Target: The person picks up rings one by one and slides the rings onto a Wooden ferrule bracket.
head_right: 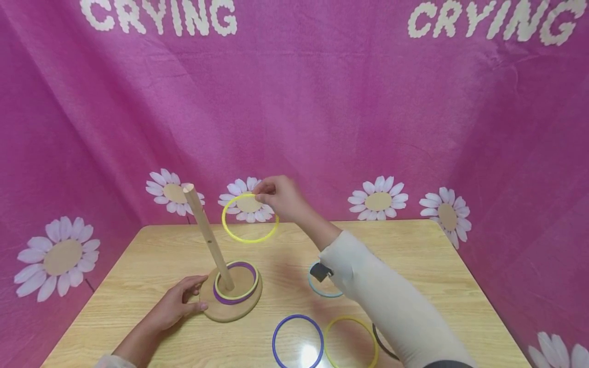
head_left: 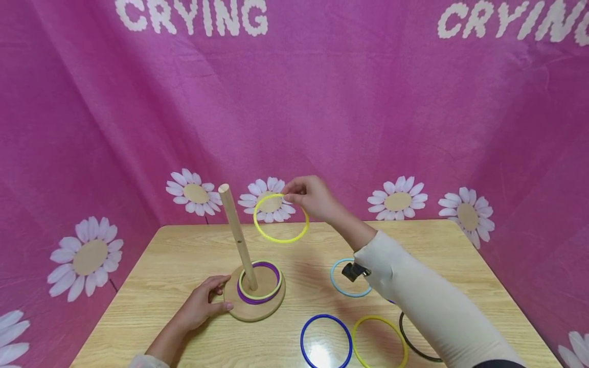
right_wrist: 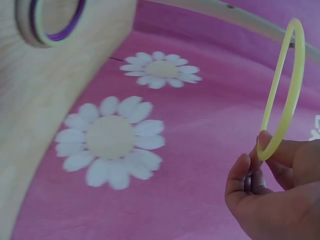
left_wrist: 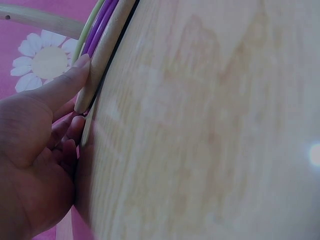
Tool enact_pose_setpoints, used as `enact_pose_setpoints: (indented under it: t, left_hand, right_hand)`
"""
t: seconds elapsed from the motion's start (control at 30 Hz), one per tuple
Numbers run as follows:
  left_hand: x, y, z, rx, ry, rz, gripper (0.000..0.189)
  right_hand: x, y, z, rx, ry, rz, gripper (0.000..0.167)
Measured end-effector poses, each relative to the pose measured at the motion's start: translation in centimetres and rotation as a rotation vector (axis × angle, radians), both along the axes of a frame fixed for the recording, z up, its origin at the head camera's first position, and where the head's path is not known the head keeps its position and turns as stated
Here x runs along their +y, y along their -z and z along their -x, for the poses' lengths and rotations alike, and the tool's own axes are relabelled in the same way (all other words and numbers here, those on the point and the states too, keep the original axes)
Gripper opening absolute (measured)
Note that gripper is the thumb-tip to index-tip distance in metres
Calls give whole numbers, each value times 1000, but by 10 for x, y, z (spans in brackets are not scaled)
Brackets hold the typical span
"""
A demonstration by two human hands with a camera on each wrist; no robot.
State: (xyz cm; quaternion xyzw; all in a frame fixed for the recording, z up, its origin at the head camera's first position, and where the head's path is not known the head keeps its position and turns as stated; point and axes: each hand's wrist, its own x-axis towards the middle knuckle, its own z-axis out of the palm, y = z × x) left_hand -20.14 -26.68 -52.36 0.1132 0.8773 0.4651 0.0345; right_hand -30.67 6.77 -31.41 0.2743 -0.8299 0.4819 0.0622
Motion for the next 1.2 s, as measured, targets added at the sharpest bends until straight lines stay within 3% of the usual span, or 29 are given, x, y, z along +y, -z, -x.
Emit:
enact_pose_setpoints:
  t: [0.33,0.57,0.9,1.2]
  left_hand:
    - [0,1,1,2,-3,-4,73]
    - [0,0,0,1,-1,-20,72]
    - [0,2,-1,14,-6,-13,71]
    - [0,3,0,13,1,-16,73]
  right_hand:
    - [-17,-43,-13,39,92,126,11]
    - [-34,-61,-19,30,141,147,15]
    - [-51,-58,-23,48,185,149,10]
    - [-57,-31,-20,5,203,83,7]
